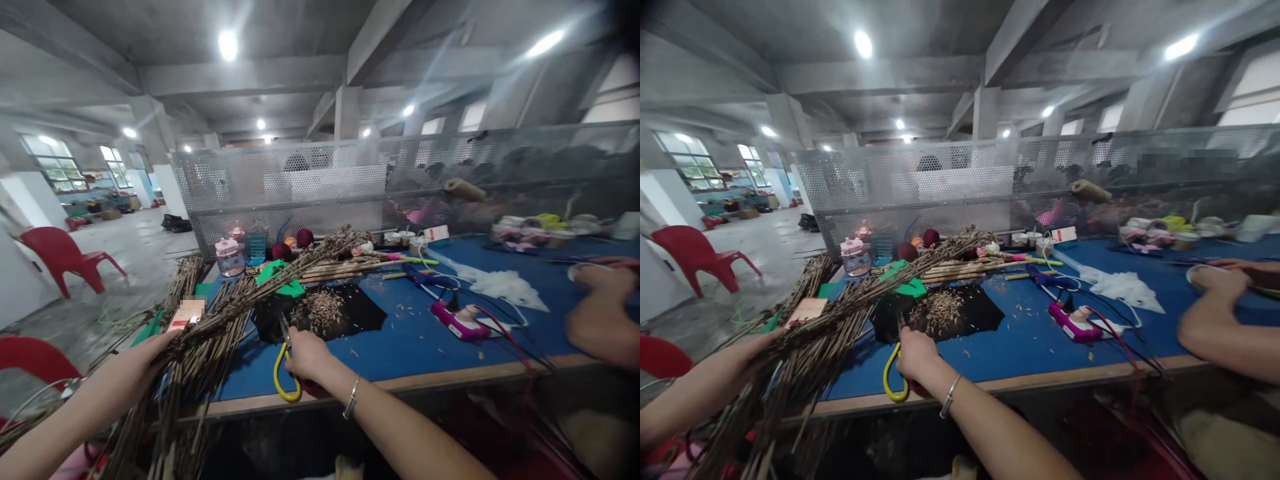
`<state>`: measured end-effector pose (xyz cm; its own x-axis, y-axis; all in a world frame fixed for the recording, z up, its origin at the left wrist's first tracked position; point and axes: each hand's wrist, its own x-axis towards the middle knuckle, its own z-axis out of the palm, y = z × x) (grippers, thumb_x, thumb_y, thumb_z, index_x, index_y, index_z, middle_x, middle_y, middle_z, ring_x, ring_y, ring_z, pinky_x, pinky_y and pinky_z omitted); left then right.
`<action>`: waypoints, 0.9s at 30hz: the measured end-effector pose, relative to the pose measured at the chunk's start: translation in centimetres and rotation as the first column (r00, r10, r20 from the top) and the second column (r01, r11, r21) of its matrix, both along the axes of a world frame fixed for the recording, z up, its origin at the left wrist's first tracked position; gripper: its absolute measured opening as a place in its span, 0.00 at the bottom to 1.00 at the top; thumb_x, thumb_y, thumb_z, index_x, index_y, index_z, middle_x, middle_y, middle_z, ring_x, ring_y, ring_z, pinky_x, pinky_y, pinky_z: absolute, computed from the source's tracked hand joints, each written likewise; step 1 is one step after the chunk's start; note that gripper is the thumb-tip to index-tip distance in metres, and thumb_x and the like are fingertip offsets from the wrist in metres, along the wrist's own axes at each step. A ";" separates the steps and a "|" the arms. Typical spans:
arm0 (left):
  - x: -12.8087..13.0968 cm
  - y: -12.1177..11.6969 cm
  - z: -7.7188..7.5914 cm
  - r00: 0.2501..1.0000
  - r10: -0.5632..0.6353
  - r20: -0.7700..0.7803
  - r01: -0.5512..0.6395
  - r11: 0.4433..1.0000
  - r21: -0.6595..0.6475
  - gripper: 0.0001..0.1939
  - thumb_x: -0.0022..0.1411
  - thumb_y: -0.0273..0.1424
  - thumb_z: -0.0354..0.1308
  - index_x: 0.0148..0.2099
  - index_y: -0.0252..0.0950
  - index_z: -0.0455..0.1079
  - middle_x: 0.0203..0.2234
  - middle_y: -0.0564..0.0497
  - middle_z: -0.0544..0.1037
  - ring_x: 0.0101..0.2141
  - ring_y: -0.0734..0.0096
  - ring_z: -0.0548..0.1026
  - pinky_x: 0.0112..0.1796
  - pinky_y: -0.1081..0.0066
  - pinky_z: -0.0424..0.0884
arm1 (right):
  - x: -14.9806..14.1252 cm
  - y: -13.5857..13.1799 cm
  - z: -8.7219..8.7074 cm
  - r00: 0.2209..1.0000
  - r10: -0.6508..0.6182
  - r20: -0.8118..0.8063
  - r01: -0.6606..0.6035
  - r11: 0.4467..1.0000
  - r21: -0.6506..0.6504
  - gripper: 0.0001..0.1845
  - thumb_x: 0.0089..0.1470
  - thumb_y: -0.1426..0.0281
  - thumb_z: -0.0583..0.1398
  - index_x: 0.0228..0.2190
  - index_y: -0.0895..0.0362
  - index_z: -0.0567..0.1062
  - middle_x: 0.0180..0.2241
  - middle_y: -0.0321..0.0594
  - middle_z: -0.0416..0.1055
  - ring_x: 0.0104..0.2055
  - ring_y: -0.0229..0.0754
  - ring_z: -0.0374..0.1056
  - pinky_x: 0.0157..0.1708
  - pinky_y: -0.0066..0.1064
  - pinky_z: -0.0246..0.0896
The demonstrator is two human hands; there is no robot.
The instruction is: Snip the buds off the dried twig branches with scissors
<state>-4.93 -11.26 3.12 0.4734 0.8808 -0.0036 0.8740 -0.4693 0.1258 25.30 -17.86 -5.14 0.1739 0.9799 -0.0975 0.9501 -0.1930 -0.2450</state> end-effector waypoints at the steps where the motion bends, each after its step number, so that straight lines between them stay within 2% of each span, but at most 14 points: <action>1: 0.0 0.1 -0.4 1.000 0.002 -0.004 -0.002 1.000 0.007 0.26 0.57 0.36 0.41 0.58 0.44 0.58 0.54 0.56 0.66 0.51 0.65 0.67 0.51 0.70 0.60 | 0.7 -0.3 -0.1 1.000 -0.010 -0.005 0.010 1.000 0.002 0.24 0.34 0.70 0.61 0.39 0.56 0.67 0.35 0.48 0.73 0.37 0.51 0.71 0.29 0.32 0.63; 4: 0.0 0.5 -1.2 1.000 0.006 0.013 -0.007 1.000 0.026 0.27 0.53 0.33 0.43 0.57 0.49 0.57 0.53 0.58 0.66 0.51 0.65 0.67 0.51 0.69 0.61 | 3.1 -1.4 -0.3 0.994 -0.056 -0.092 0.059 0.998 0.026 0.24 0.32 0.71 0.61 0.38 0.55 0.66 0.31 0.42 0.72 0.34 0.47 0.70 0.26 0.28 0.58; 7: 0.6 0.4 -1.3 1.000 0.005 0.016 -0.006 0.999 0.046 0.29 0.50 0.32 0.44 0.57 0.48 0.57 0.54 0.57 0.67 0.52 0.65 0.66 0.52 0.68 0.60 | 5.7 -2.9 0.0 0.928 -0.096 -0.359 0.101 0.995 -0.004 0.27 0.32 0.73 0.61 0.40 0.54 0.65 0.25 0.33 0.68 0.26 0.37 0.65 0.22 0.24 0.53; 8: 0.9 0.2 -1.1 1.000 -0.002 0.007 0.002 0.999 0.050 0.28 0.50 0.32 0.43 0.56 0.47 0.58 0.54 0.57 0.66 0.52 0.66 0.66 0.52 0.69 0.60 | 6.6 -3.5 0.3 0.875 -0.123 -0.467 0.114 0.992 -0.048 0.29 0.32 0.75 0.61 0.41 0.54 0.65 0.23 0.30 0.66 0.23 0.34 0.62 0.20 0.22 0.52; 10: 1.6 -0.2 -0.7 1.000 -0.015 -0.016 0.016 0.999 0.050 0.27 0.51 0.33 0.42 0.55 0.45 0.60 0.54 0.56 0.66 0.53 0.66 0.66 0.52 0.70 0.60 | 8.2 -5.0 0.9 0.714 -0.164 -0.680 0.075 0.985 -0.158 0.26 0.35 0.73 0.60 0.41 0.54 0.64 0.20 0.27 0.61 0.16 0.29 0.56 0.17 0.22 0.52; 13: 2.5 -0.7 -0.3 0.999 -0.006 -0.041 0.007 1.000 0.030 0.26 0.51 0.32 0.42 0.53 0.42 0.62 0.54 0.54 0.66 0.53 0.67 0.66 0.53 0.70 0.59 | 10.2 -7.1 1.5 0.517 -0.201 -0.832 -0.019 0.969 -0.246 0.18 0.36 0.70 0.58 0.35 0.55 0.65 0.15 0.24 0.56 0.12 0.28 0.50 0.14 0.23 0.53; 16: 3.1 -1.0 -0.4 0.999 0.012 -0.047 -0.011 1.000 0.023 0.26 0.51 0.31 0.42 0.54 0.41 0.61 0.55 0.53 0.65 0.52 0.65 0.66 0.53 0.68 0.60 | 11.5 -8.1 1.8 0.268 -0.203 -0.942 -0.048 0.974 -0.223 0.21 0.33 0.74 0.55 0.36 0.55 0.63 0.18 0.27 0.61 0.15 0.31 0.58 0.18 0.24 0.59; 17: 3.2 -1.0 -0.5 0.999 0.012 -0.045 -0.011 1.000 0.028 0.27 0.51 0.31 0.42 0.54 0.40 0.61 0.55 0.52 0.65 0.52 0.64 0.66 0.53 0.67 0.61 | 11.8 -8.0 1.9 0.210 -0.216 -0.954 -0.074 0.969 -0.235 0.23 0.32 0.75 0.55 0.37 0.54 0.62 0.21 0.28 0.64 0.17 0.32 0.61 0.19 0.25 0.60; 18: 3.3 -1.0 -0.8 0.999 0.010 -0.044 -0.009 0.999 0.034 0.27 0.51 0.30 0.42 0.54 0.40 0.61 0.55 0.52 0.65 0.52 0.64 0.66 0.52 0.67 0.61 | 12.0 -7.8 2.0 0.184 -0.245 -0.952 -0.118 0.956 -0.268 0.24 0.32 0.75 0.56 0.38 0.54 0.61 0.24 0.30 0.66 0.18 0.32 0.64 0.19 0.25 0.61; 20: 3.4 -0.8 -1.5 0.999 0.016 -0.044 -0.014 0.999 0.044 0.27 0.50 0.29 0.42 0.54 0.39 0.60 0.55 0.50 0.65 0.52 0.63 0.66 0.52 0.67 0.61 | 12.2 -6.8 2.3 0.212 -0.315 -0.925 -0.222 0.906 -0.359 0.20 0.38 0.71 0.58 0.37 0.54 0.61 0.25 0.32 0.67 0.17 0.33 0.64 0.17 0.24 0.61; 22: 3.3 -0.5 -2.4 0.997 0.042 -0.058 -0.040 0.999 0.030 0.27 0.51 0.29 0.43 0.55 0.38 0.60 0.54 0.48 0.66 0.51 0.61 0.67 0.51 0.66 0.63 | 12.1 -5.4 2.7 0.268 -0.347 -0.899 -0.277 0.866 -0.417 0.16 0.48 0.58 0.55 0.35 0.55 0.62 0.23 0.34 0.67 0.14 0.32 0.61 0.14 0.24 0.59; 24: 3.1 -0.3 -3.2 0.994 0.070 -0.080 -0.069 0.998 0.008 0.27 0.51 0.30 0.44 0.55 0.38 0.59 0.50 0.47 0.70 0.48 0.58 0.70 0.47 0.65 0.67 | 11.7 -3.9 3.2 0.312 -0.347 -0.885 -0.272 0.859 -0.433 0.26 0.52 0.46 0.45 0.34 0.56 0.63 0.21 0.35 0.66 0.13 0.32 0.59 0.11 0.24 0.57; 27: 2.6 -0.4 -4.1 0.994 0.083 -0.075 -0.081 0.996 0.025 0.27 0.50 0.27 0.45 0.54 0.39 0.61 0.43 0.48 0.76 0.42 0.60 0.74 0.42 0.68 0.70 | 11.0 -1.8 3.7 0.374 -0.327 -0.868 -0.224 0.876 -0.427 0.33 0.49 0.40 0.39 0.33 0.55 0.62 0.19 0.33 0.65 0.11 0.32 0.56 0.09 0.23 0.54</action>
<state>-2.29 -11.69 -1.01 0.3989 0.9169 -0.0168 0.9163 -0.3977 0.0477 36.32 -19.62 -1.45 -0.2423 0.7672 -0.5938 0.1784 -0.5664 -0.8046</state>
